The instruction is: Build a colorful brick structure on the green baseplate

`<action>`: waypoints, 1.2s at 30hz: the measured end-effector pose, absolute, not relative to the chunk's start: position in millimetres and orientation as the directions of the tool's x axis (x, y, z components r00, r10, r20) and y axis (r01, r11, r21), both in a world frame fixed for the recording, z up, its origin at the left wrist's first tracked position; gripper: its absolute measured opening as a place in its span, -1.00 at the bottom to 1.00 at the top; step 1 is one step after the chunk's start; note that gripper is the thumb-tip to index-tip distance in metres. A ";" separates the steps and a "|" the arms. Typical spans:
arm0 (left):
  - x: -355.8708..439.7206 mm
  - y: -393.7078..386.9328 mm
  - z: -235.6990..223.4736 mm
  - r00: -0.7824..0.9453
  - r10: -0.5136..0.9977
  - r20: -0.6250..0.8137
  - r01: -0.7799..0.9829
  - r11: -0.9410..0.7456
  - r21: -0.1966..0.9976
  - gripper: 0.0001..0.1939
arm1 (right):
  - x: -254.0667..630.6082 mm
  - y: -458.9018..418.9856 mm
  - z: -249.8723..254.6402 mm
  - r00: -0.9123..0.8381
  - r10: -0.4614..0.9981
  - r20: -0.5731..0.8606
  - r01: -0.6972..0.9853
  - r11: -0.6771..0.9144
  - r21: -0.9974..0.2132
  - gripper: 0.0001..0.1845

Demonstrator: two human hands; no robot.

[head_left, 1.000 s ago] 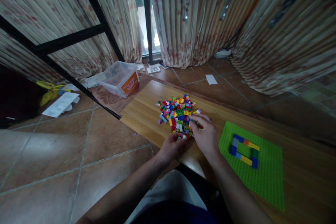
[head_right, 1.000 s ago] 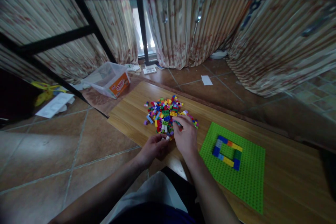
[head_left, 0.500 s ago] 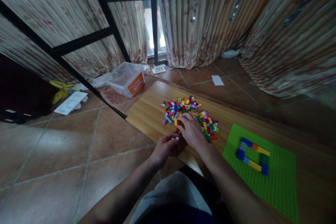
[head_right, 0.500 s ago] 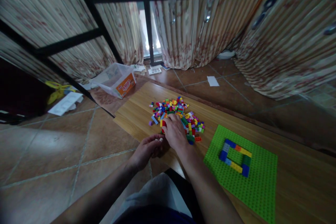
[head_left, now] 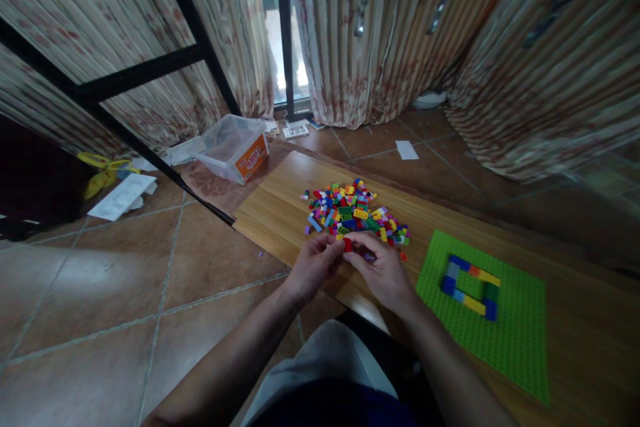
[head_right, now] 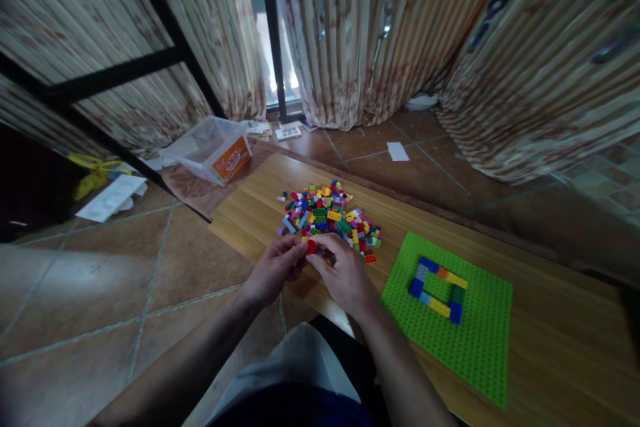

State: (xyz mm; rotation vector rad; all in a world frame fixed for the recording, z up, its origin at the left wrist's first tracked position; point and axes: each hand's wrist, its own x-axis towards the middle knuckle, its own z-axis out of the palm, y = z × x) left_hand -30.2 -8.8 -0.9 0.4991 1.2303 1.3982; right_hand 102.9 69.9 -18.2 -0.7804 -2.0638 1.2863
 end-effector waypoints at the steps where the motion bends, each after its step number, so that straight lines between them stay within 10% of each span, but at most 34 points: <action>1: -28.2 -8.8 -0.3 -0.249 0.905 -0.346 -0.468 0.200 0.861 -0.59 | 104.4 67.4 -19.4 -0.651 0.745 0.147 0.163 0.326 -0.931 -0.75; 10: -32.3 3.5 -9.4 -0.272 0.858 -0.435 -0.487 0.267 0.832 -0.59 | 130.4 50.6 -32.0 -0.337 0.939 -0.073 -0.043 -0.093 -0.995 -0.60; 19: -68.9 8.1 -38.2 -0.649 0.745 -0.155 0.308 0.444 0.842 -0.76 | 189.3 39.5 -45.2 -0.079 0.989 -0.122 0.036 -0.120 -0.992 -0.64; 36: -89.5 -5.4 -31.9 -0.736 0.675 -0.044 0.529 0.615 0.584 -0.73 | 196.7 26.4 -44.1 -0.104 0.981 -0.165 0.042 -0.162 -0.986 -0.64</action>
